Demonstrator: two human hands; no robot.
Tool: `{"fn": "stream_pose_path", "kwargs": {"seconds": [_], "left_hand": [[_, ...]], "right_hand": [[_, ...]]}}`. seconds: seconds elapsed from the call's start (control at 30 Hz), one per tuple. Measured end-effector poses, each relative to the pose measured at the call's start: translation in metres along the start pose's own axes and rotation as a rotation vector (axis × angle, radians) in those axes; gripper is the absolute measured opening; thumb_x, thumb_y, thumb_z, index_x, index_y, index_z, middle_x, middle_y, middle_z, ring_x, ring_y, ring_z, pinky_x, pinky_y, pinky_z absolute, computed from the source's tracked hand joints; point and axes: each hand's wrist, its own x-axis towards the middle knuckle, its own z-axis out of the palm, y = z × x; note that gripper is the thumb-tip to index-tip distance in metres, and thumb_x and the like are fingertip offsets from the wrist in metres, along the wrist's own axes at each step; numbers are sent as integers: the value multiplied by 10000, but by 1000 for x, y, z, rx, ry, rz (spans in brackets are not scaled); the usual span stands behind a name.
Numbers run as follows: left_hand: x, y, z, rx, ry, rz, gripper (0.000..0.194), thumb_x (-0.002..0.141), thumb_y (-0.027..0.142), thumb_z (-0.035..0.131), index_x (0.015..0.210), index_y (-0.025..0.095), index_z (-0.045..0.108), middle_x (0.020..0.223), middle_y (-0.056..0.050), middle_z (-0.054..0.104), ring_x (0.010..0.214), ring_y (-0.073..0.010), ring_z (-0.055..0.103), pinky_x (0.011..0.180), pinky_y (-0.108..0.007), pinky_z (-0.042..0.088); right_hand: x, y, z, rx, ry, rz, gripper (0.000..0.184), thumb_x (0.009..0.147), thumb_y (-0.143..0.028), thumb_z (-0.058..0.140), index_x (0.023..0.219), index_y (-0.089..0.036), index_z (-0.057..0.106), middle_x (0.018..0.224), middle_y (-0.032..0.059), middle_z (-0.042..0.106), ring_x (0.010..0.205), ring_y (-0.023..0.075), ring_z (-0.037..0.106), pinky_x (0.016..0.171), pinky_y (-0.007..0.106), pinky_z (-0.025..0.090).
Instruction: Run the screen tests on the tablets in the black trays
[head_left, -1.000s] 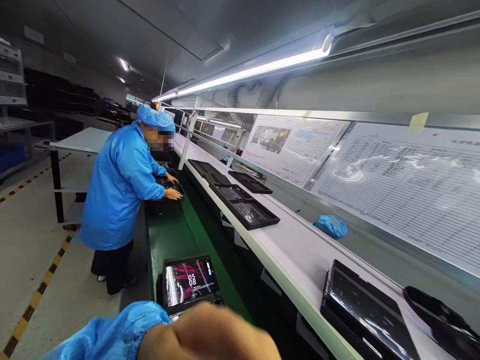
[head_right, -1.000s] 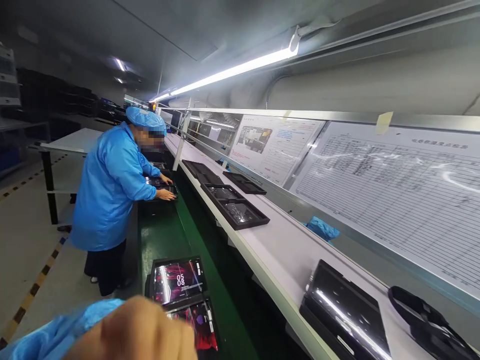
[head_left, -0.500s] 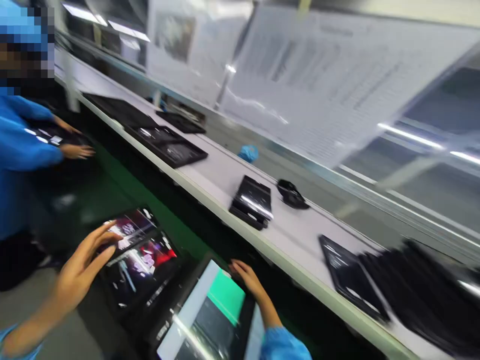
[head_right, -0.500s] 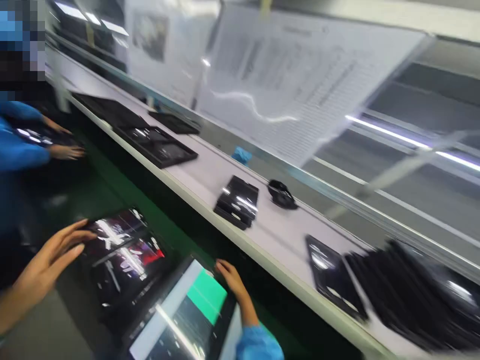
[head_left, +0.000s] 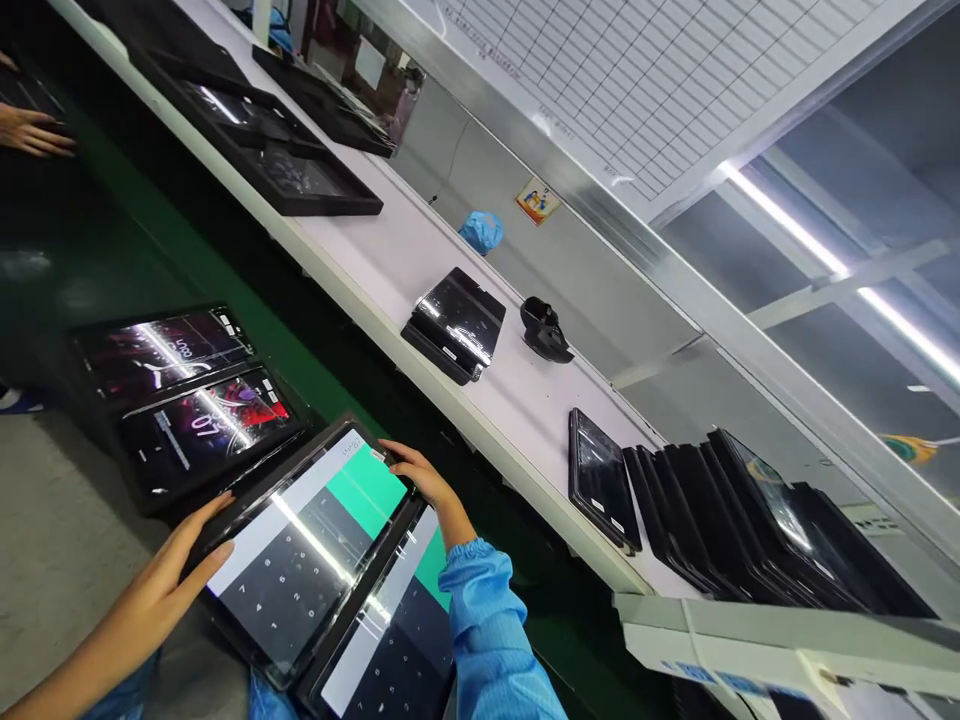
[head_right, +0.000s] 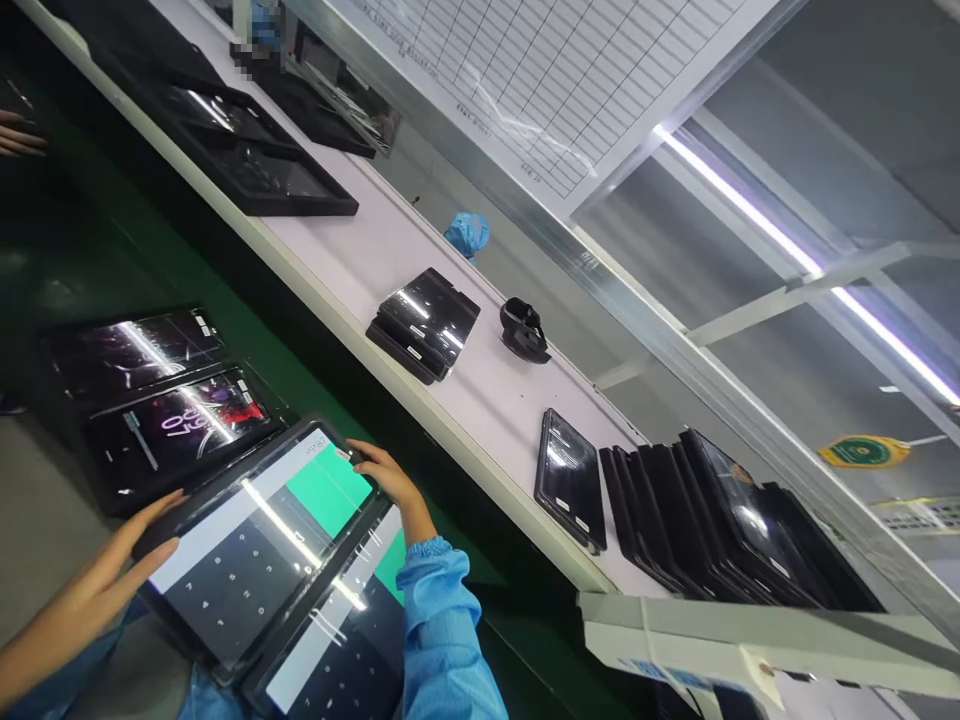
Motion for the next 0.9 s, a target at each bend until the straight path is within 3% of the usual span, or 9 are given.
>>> {"fn": "stream_pose_path", "kwargs": {"seconds": [0.43,0.6,0.77,0.9], "left_hand": [[-13,18,4,46,60,-93,679,906,617,475,1498,303,362,1572,-35,413,1455,-278,364,1209,-513,294],[-15,19,3,61,63,-92,690,896,619,481,1496,295,372,1567,-35,422,1446,-286,380,1205,-501,299],[-15,18,1,99,51,-41,702,891,620,476,1496,279,372,1573,-45,412,1453,-281,367,1211,-493,285],[-13,11,-1,100,45,-20,688,901,610,475,1498,287,367,1572,-56,414,1454,-290,365,1200,-515,300]], "right_hand": [[-2,2,-1,-23,-99,-28,689,687,-201,643,1359,-345,597,1496,-39,520,1416,282,415,1206,462,262],[4,7,0,-42,-121,-33,717,679,-248,730,1374,-329,575,1447,-16,564,1359,281,478,1178,462,321],[9,9,5,-107,-47,-18,630,731,-389,767,1336,-317,610,1382,4,616,1297,272,536,1161,456,350],[4,8,0,-37,-86,-42,648,702,-305,766,1332,-340,617,1431,-20,581,1354,281,489,1187,470,310]]}}
